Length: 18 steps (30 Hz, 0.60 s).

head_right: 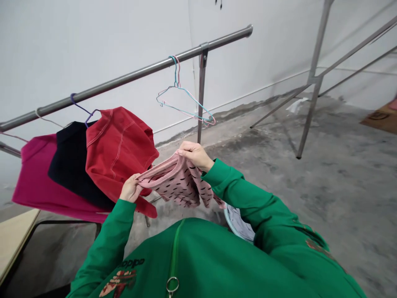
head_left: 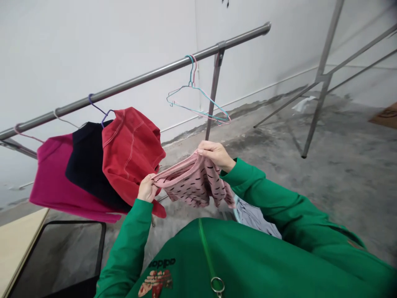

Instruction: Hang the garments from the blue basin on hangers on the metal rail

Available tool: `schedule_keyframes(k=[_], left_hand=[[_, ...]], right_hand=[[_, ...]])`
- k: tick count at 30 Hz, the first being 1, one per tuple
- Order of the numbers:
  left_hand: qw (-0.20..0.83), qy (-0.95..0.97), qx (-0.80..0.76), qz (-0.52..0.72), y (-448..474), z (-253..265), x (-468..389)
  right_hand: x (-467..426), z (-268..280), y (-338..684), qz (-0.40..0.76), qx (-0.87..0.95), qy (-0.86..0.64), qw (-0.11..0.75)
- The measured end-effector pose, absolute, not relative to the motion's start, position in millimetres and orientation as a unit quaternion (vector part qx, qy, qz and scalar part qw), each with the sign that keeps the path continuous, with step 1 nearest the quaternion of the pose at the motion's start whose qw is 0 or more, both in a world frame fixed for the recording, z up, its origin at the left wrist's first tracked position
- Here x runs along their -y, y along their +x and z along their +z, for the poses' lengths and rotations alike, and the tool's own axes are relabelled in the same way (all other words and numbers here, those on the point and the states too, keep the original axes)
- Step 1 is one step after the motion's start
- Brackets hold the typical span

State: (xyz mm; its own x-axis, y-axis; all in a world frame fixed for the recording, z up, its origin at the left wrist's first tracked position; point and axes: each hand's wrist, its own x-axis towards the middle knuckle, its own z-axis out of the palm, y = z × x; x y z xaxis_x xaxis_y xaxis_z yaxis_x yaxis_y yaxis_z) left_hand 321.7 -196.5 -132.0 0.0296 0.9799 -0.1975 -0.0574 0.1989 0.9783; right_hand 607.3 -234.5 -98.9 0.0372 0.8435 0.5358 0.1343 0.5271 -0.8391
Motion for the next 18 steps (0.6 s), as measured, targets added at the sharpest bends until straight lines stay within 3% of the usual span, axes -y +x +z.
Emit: schedule_keyframes(k=[8, 11, 15, 18], left_hand=[[0.479, 0.498, -0.553, 0.466, 322.1, -132.1, 190.6], [0.471, 0.516, -0.567, 0.438, 318.9, -129.3, 193.6], [0.525, 0.513, -0.559, 0.387, 319.5, -122.4, 201.8], [0.567, 0.512, -0.549, 0.339, 325.7, -117.8, 210.7]], right_hand=[[228.1, -118.3, 620.9, 0.321, 0.647, -0.408, 0.558], [226.6, -123.5, 622.8, 0.303, 0.695, -0.416, 0.502], [213.0, -110.1, 631.6, 0.285, 0.761, -0.414, 0.411], [189.3, -80.1, 651.4, 0.184, 0.727, -0.497, 0.436]])
